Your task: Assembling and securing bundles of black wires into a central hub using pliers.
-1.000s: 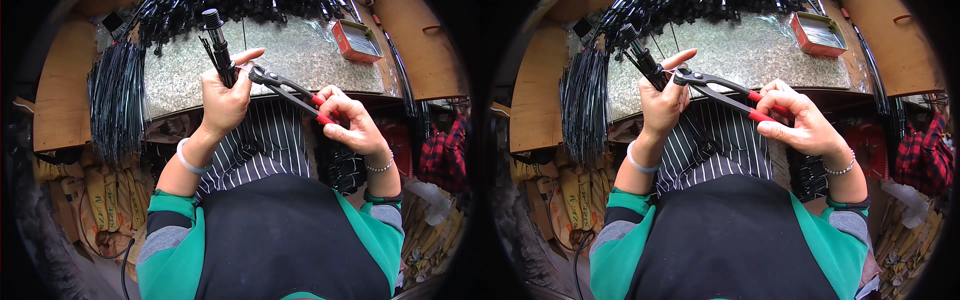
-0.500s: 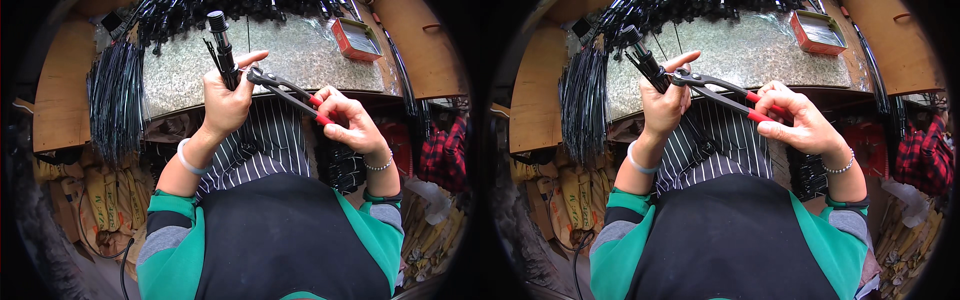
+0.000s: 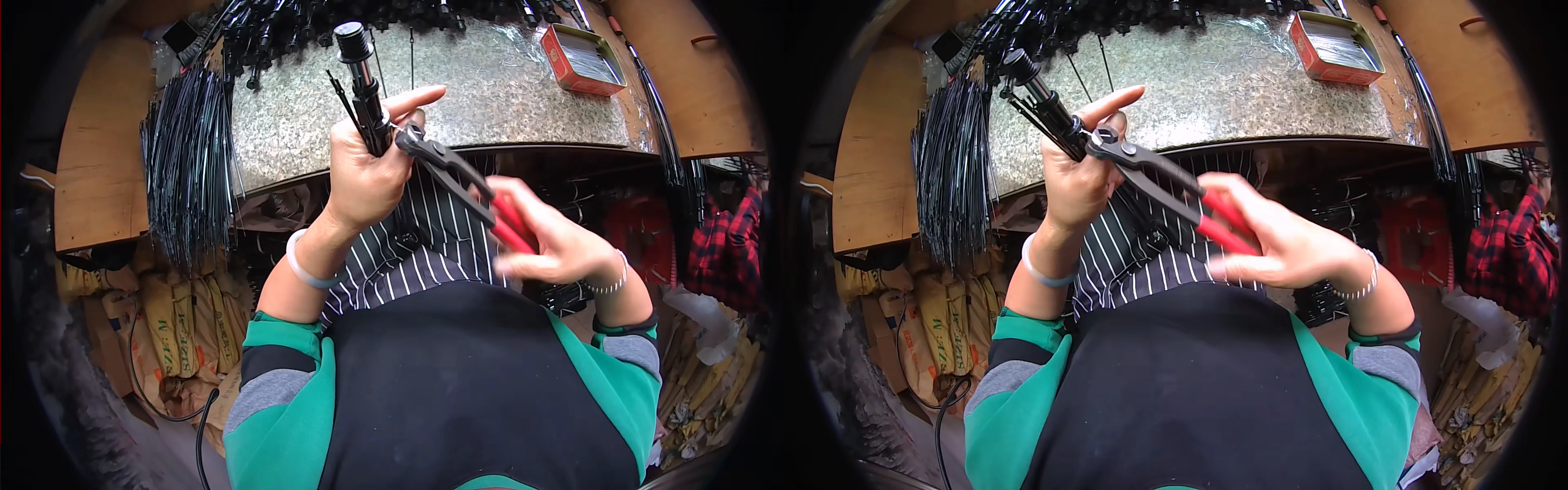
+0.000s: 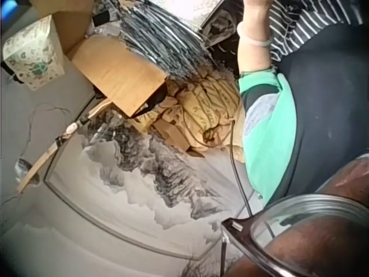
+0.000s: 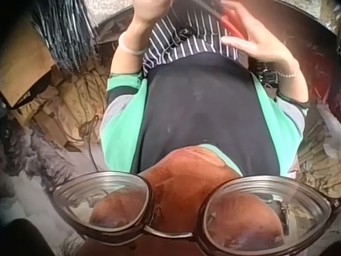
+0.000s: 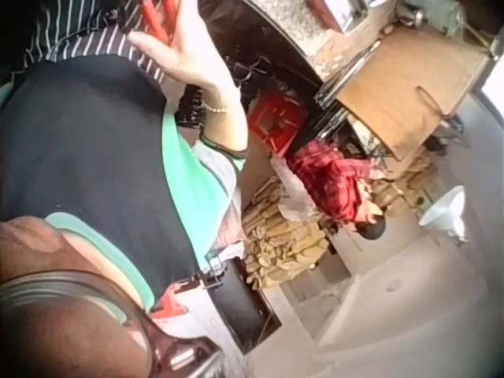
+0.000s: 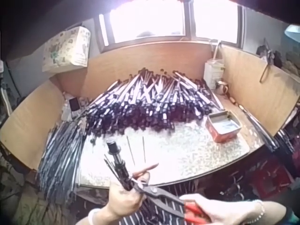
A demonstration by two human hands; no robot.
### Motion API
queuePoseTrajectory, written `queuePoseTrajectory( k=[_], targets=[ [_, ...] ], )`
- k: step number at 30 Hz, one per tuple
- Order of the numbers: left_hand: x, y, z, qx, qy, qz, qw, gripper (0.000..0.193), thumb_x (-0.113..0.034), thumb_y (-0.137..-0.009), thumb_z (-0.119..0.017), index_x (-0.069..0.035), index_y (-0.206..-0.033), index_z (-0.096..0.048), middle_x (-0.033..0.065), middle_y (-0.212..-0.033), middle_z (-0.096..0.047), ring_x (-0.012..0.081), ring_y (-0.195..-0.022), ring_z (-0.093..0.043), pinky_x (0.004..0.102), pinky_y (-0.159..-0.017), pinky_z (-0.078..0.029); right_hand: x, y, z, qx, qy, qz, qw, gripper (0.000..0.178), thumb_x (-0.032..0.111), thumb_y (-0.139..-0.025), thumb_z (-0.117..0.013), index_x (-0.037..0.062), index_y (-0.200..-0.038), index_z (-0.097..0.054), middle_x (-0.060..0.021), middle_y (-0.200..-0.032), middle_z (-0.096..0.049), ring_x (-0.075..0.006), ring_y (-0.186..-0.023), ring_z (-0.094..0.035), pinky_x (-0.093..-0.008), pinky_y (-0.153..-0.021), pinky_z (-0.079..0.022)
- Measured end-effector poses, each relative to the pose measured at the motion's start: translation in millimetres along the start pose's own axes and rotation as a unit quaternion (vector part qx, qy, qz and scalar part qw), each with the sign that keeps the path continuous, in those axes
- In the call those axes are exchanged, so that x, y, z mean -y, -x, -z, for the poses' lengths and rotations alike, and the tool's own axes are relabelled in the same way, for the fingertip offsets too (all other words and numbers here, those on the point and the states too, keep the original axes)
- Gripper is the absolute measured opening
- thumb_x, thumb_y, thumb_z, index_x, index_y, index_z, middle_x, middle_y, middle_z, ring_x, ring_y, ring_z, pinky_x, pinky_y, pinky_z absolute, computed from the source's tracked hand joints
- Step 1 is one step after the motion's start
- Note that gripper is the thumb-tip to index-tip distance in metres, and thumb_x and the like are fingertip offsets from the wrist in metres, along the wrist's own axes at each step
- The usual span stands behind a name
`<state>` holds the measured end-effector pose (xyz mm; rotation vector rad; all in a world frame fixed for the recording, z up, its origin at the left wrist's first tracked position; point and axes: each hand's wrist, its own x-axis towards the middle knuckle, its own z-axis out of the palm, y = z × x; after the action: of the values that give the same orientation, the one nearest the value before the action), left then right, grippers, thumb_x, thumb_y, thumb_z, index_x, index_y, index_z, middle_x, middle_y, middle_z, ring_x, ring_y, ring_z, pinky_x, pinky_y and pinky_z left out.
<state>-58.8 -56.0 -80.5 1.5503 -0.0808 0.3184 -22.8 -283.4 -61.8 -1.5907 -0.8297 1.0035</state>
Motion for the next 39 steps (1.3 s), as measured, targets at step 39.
queuePoseTrajectory(
  k=[39],
  targets=[
    [-6.1,-4.4,0.1,0.028,-0.139,-0.010,0.990,0.033,0.003,-0.086,-0.047,0.005,-0.118,-0.056,-0.0068,-0.054,-0.045,-0.0014,-0.045,-0.036,0.0170,-0.041,-0.027,0.2,-11.1,29.9,-0.130,0.371,0.021,0.919,0.021,0.022,-0.087,-0.059,0.0018,-0.090,-0.053,-0.0154,-0.072,-0.055,-0.0307,-0.065,-0.056,-0.0339,-0.058,-0.044]
  ],
)
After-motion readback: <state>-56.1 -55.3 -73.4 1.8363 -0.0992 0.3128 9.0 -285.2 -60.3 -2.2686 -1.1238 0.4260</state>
